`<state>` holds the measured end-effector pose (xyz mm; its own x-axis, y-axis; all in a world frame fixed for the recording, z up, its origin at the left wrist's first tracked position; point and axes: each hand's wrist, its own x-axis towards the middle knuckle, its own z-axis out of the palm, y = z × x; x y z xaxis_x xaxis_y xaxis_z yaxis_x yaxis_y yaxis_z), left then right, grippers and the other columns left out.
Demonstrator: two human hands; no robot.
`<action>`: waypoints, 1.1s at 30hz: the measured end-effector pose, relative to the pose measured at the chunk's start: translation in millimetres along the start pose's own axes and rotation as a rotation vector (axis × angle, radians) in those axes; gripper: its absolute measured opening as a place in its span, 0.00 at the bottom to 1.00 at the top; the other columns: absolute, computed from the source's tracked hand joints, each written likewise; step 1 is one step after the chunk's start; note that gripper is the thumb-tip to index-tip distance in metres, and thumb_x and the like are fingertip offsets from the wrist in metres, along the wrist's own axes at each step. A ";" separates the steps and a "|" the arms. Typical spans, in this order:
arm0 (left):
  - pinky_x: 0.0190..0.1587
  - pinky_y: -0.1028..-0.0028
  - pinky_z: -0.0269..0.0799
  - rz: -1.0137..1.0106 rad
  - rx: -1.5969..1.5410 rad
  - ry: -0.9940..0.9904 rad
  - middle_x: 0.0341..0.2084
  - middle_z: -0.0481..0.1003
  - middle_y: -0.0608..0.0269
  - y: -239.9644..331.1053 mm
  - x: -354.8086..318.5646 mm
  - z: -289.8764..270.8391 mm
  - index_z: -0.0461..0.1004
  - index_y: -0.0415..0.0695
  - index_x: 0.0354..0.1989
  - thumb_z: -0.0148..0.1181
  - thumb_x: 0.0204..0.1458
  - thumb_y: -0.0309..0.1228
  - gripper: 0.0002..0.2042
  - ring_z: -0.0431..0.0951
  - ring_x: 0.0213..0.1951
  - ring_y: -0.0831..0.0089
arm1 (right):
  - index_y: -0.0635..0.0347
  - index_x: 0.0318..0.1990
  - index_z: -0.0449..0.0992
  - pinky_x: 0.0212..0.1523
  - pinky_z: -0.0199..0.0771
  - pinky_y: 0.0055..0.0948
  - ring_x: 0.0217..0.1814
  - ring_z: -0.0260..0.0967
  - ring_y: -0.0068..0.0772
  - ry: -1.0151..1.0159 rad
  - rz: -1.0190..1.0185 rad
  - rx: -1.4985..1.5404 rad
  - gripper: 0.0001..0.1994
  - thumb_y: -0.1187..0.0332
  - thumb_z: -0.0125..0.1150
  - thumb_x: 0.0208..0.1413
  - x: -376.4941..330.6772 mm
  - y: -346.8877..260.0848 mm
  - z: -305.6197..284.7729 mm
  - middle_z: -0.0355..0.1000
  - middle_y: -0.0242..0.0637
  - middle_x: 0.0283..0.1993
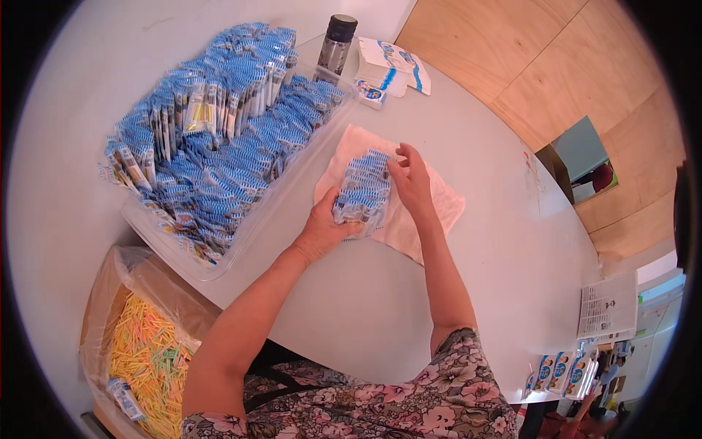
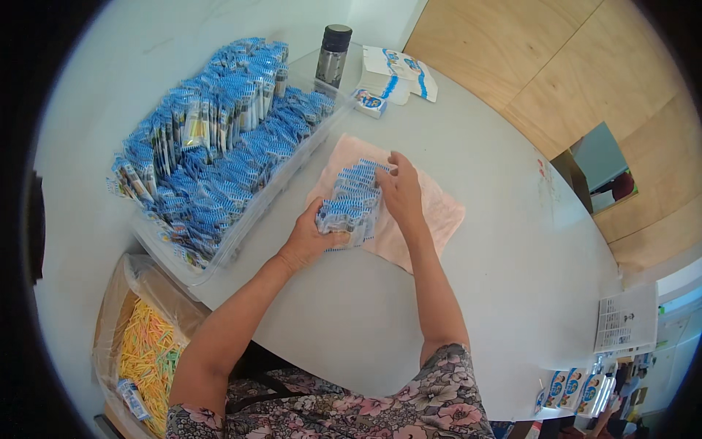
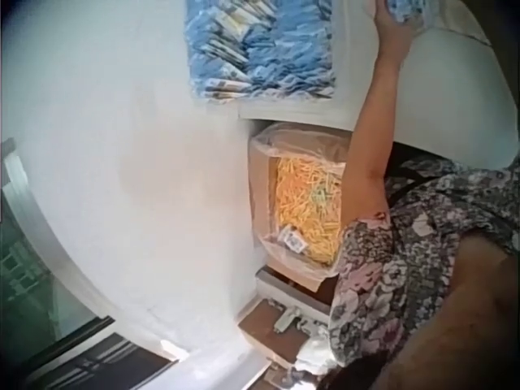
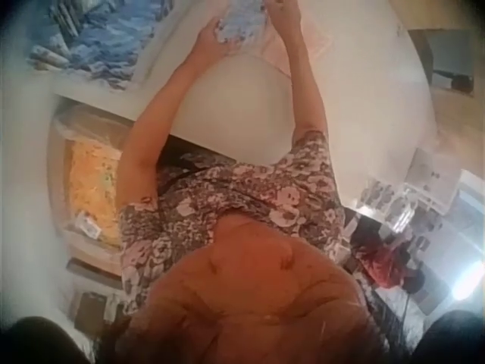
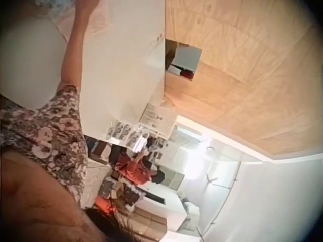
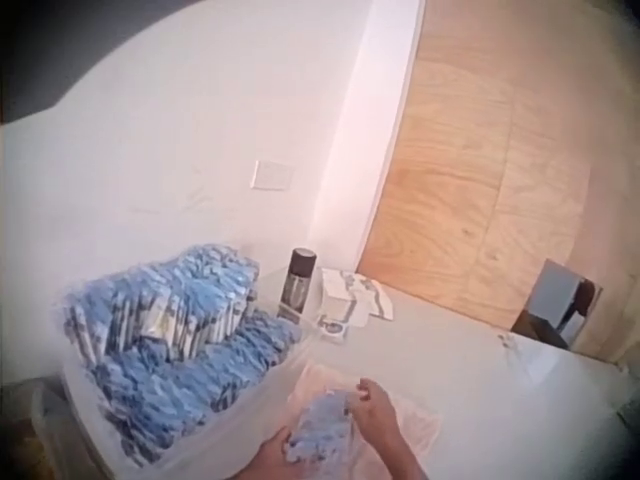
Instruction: Packing small yellow sticks into blue plastic packets.
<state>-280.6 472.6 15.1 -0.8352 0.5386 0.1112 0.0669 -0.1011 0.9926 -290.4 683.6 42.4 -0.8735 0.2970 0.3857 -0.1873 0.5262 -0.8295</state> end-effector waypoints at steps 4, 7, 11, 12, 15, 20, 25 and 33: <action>0.50 0.77 0.68 0.005 0.008 0.007 0.41 0.71 0.65 -5.9 0.7 1.4 0.63 0.41 0.49 0.70 0.39 0.24 0.28 0.70 0.44 0.78 | 0.67 0.38 0.75 0.37 0.69 0.33 0.34 0.70 0.39 -0.192 -0.001 -0.282 0.14 0.63 0.61 0.51 24.2 11.5 0.4 0.74 0.46 0.33; 0.51 0.76 0.68 0.034 0.015 0.035 0.46 0.68 0.62 -10.3 2.6 0.7 0.63 0.41 0.49 0.71 0.37 0.24 0.29 0.70 0.47 0.76 | 0.66 0.34 0.75 0.31 0.65 0.29 0.28 0.66 0.28 -0.285 -0.150 -0.390 0.11 0.64 0.59 0.54 20.9 5.6 0.6 0.71 0.36 0.25; 0.53 0.74 0.68 0.255 0.511 0.200 0.52 0.63 0.59 -20.1 1.5 1.8 0.61 0.42 0.51 0.73 0.33 0.24 0.34 0.68 0.52 0.70 | 0.64 0.34 0.73 0.31 0.61 0.18 0.29 0.61 0.16 -0.367 0.116 0.153 0.10 0.64 0.56 0.59 0.7 -10.6 -0.1 0.68 0.24 0.26; 0.53 0.74 0.68 0.251 0.509 0.196 0.52 0.63 0.59 -23.4 0.8 1.9 0.61 0.42 0.51 0.73 0.33 0.24 0.34 0.68 0.52 0.70 | 0.63 0.34 0.73 0.31 0.61 0.17 0.30 0.60 0.14 -0.355 0.093 0.163 0.10 0.65 0.54 0.60 -5.6 -15.6 0.1 0.67 0.23 0.27; 0.53 0.73 0.68 0.399 0.379 0.312 0.53 0.62 0.58 -16.2 -3.3 8.3 0.61 0.43 0.53 0.75 0.30 0.25 0.37 0.67 0.53 0.69 | 0.62 0.34 0.73 0.34 0.62 0.16 0.32 0.61 0.13 -0.348 0.072 0.152 0.09 0.65 0.53 0.61 -27.4 -28.5 -2.7 0.67 0.23 0.28; 0.51 0.74 0.70 0.020 -0.143 0.074 0.46 0.68 0.61 -1.0 -24.8 6.0 0.62 0.42 0.52 0.74 0.30 0.22 0.36 0.71 0.49 0.72 | 0.62 0.45 0.69 0.47 0.66 0.19 0.45 0.66 0.19 -0.329 0.171 0.417 0.09 0.67 0.52 0.61 -64.8 -42.6 2.4 0.70 0.30 0.41; 0.50 0.75 0.70 -0.031 -0.122 -0.063 0.42 0.70 0.65 -8.2 -33.1 1.6 0.61 0.42 0.53 0.72 0.37 0.22 0.33 0.72 0.46 0.76 | 0.56 0.66 0.49 0.58 0.63 0.28 0.59 0.62 0.30 -0.437 0.107 0.394 0.42 0.75 0.69 0.44 -105.0 -40.9 -4.0 0.62 0.40 0.55; 0.55 0.72 0.65 0.345 0.297 0.027 0.49 0.63 0.61 -3.1 -69.9 1.8 0.56 0.43 0.56 0.70 0.38 0.21 0.35 0.66 0.52 0.73 | 0.55 0.68 0.43 0.59 0.64 0.31 0.59 0.62 0.34 -0.465 0.157 0.609 0.55 0.73 0.78 0.33 -119.0 -41.2 3.5 0.63 0.41 0.55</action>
<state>-221.4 436.8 4.3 -0.7502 0.4934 0.4402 0.4938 -0.0247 0.8692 -180.3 623.7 29.2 -0.9836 -0.1031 0.1481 -0.1419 -0.0643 -0.9878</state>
